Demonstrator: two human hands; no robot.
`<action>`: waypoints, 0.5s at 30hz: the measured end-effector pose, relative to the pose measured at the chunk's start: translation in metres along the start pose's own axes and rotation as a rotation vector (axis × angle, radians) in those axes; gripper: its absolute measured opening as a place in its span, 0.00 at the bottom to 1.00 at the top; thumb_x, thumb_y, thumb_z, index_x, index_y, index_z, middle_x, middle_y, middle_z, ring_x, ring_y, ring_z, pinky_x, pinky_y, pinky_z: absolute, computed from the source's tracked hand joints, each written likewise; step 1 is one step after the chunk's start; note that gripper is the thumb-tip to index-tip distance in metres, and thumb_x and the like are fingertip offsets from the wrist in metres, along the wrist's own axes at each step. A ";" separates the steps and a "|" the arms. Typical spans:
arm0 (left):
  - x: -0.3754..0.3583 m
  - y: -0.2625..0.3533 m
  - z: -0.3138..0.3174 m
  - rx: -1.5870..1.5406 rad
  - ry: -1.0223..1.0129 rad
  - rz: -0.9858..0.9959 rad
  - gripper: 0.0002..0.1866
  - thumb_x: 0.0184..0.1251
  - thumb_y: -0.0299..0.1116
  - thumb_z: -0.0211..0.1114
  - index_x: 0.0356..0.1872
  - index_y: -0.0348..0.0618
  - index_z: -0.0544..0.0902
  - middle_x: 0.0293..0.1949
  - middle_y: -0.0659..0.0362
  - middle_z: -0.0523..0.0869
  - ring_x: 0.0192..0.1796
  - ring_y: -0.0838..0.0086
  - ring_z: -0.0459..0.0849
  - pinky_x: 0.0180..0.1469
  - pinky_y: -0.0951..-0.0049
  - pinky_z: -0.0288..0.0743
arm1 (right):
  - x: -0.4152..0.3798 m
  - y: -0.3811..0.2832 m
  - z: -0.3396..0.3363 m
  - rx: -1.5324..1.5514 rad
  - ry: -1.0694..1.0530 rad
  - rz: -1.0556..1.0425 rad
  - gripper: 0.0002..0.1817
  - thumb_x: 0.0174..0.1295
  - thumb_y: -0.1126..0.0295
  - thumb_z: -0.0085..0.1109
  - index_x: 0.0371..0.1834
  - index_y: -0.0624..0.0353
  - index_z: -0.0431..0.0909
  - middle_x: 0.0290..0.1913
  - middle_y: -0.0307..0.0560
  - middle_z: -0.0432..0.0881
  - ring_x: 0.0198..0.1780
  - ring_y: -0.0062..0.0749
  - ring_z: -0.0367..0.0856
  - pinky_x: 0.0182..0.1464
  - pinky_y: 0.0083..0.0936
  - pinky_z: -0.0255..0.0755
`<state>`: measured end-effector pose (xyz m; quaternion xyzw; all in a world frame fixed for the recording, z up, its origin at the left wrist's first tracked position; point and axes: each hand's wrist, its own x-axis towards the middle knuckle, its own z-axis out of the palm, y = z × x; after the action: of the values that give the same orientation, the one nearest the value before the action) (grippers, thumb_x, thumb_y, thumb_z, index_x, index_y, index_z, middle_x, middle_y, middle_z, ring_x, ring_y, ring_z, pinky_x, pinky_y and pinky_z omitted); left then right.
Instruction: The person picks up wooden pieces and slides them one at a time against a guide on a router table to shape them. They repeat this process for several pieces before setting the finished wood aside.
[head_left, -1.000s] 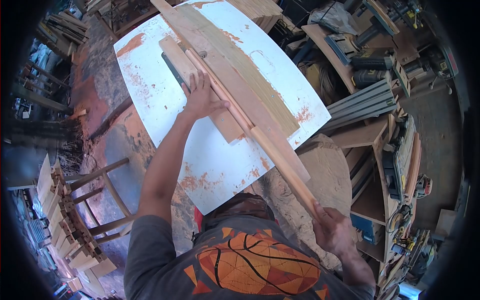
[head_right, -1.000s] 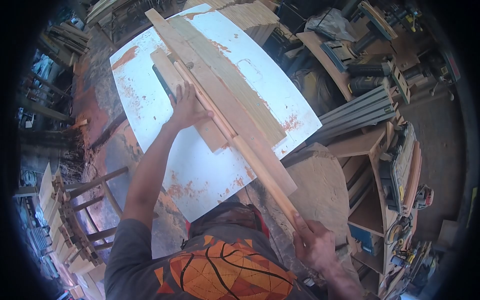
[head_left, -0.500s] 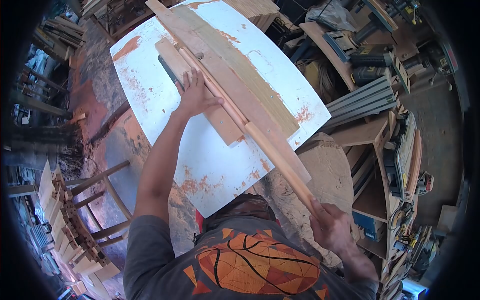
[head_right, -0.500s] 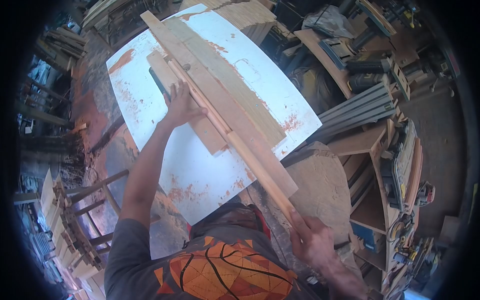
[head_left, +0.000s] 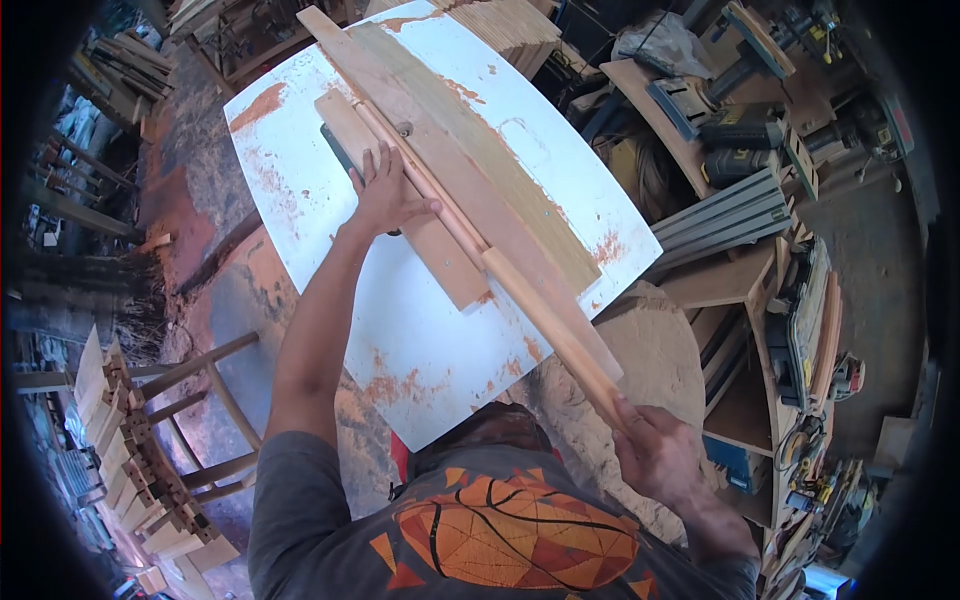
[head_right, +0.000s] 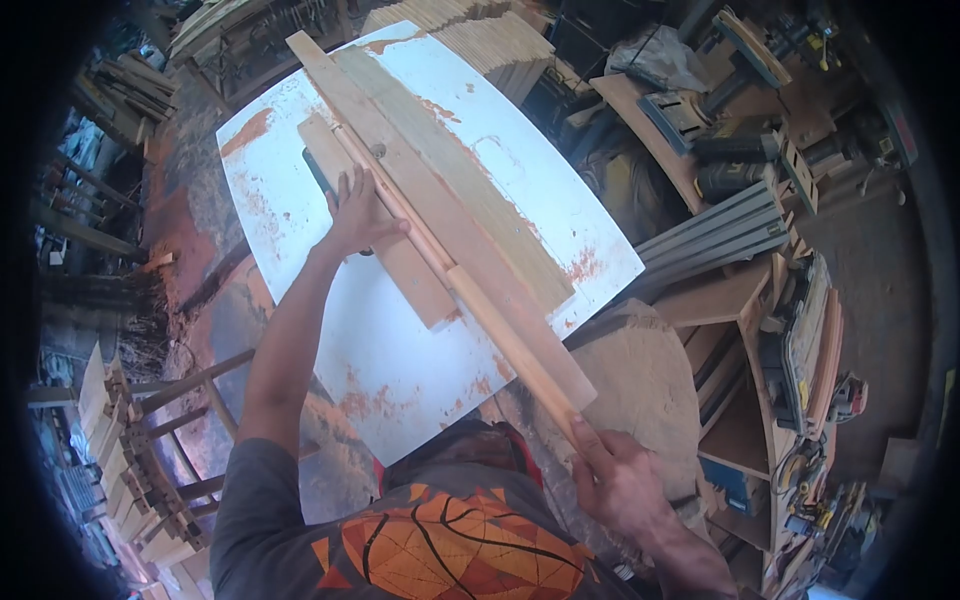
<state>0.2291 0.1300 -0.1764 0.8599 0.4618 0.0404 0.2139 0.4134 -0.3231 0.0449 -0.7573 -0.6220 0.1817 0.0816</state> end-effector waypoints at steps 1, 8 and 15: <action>0.001 -0.002 -0.002 -0.001 0.004 -0.004 0.81 0.38 0.83 0.68 0.80 0.27 0.42 0.81 0.34 0.38 0.82 0.37 0.30 0.77 0.32 0.24 | 0.003 0.000 0.001 -0.005 -0.001 -0.008 0.30 0.55 0.74 0.68 0.65 0.60 0.78 0.41 0.57 0.87 0.35 0.49 0.88 0.36 0.38 0.83; 0.014 -0.014 -0.006 0.008 0.010 0.005 0.81 0.37 0.84 0.68 0.80 0.28 0.43 0.82 0.36 0.39 0.82 0.37 0.30 0.77 0.32 0.24 | 0.014 -0.002 0.005 0.008 -0.019 0.021 0.30 0.57 0.72 0.67 0.67 0.55 0.78 0.41 0.53 0.85 0.39 0.48 0.86 0.38 0.42 0.80; 0.026 -0.026 -0.012 0.018 -0.001 0.000 0.81 0.37 0.84 0.68 0.80 0.28 0.42 0.82 0.36 0.39 0.82 0.37 0.31 0.77 0.31 0.25 | 0.033 -0.011 0.002 0.001 -0.012 0.007 0.30 0.57 0.72 0.67 0.67 0.56 0.78 0.41 0.53 0.86 0.39 0.48 0.86 0.37 0.42 0.80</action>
<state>0.2206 0.1679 -0.1789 0.8618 0.4619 0.0360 0.2065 0.4082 -0.2891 0.0409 -0.7581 -0.6198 0.1869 0.0779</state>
